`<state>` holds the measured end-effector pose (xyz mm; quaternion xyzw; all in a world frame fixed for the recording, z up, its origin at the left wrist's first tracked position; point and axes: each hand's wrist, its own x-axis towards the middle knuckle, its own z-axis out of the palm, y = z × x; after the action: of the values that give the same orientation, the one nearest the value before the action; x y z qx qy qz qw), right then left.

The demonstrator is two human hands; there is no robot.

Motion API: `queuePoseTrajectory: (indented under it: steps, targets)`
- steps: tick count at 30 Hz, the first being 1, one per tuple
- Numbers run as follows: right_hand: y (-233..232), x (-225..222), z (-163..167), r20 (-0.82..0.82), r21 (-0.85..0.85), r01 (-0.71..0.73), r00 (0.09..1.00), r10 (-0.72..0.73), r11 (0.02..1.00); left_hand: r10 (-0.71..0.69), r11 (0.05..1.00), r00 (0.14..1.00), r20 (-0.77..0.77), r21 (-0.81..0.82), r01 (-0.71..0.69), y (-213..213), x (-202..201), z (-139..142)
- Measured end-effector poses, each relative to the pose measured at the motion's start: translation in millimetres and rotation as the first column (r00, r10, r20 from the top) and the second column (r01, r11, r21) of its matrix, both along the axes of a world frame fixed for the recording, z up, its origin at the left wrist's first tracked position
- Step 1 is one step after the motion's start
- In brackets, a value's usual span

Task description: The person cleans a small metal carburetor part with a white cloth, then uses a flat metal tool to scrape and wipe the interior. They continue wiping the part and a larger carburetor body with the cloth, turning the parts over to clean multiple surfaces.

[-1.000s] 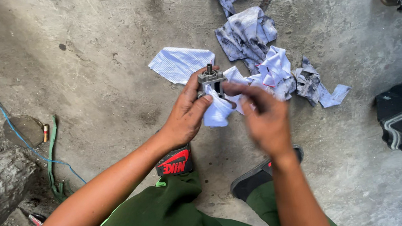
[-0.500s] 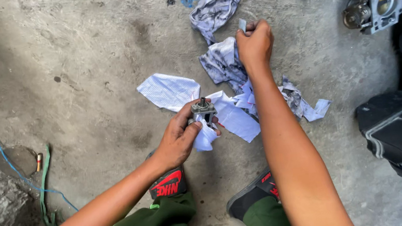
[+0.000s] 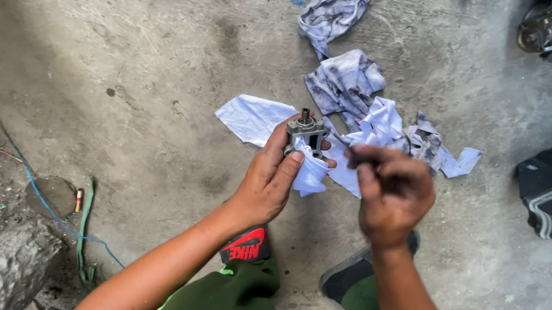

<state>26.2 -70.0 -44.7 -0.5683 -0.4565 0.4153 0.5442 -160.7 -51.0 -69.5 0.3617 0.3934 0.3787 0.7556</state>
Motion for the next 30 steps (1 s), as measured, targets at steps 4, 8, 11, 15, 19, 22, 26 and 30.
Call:
queuePoseTrajectory:
  steps: [4, 8, 11, 15, 19, 22, 26, 30]
  targets:
    - [-33, -12, -10, -0.154, 0.086, 0.125, 0.982, -0.111, 0.988, 0.045, 0.979, 0.984, -0.173, 0.205, -0.009, -2, 1, -5]
    - [-28, -13, -12, -0.102, -0.061, 0.066, 0.992, -0.072, 0.996, 0.051, 0.981, 0.986, -0.157, 0.192, -0.02, -5, 0, -6]
    - [-25, -14, -6, -0.099, -0.055, 0.053, 0.993, -0.058, 0.997, 0.04, 0.981, 0.987, -0.154, 0.192, -0.01, -5, 0, -4]
    - [-25, -12, 0, -0.042, -0.021, 0.03, 0.999, -0.031, 0.999, 0.044, 0.98, 0.98, -0.193, 0.199, -0.005, -3, 0, -1]
    - [-23, -11, 6, 0.029, -0.026, 0.01, 1.0, -0.01, 1.0, 0.047, 0.976, 0.977, -0.208, 0.217, -0.001, -1, 0, 1]
    - [-19, -14, 11, 0.068, -0.039, -0.008, 0.998, 0.011, 0.999, 0.05, 0.969, 0.969, -0.243, 0.249, 0.012, 0, 1, 3]
    - [-16, -20, 15, 0.199, -0.019, -0.049, 0.979, 0.051, 0.999, 0.059, 0.937, 0.937, -0.345, 0.342, 0.068, 0, 0, 5]
    - [-12, -26, 12, 0.34, 0.033, -0.093, 0.937, 0.077, 0.995, 0.007, 0.934, 0.933, -0.361, 0.336, 0.122, -1, -1, 6]
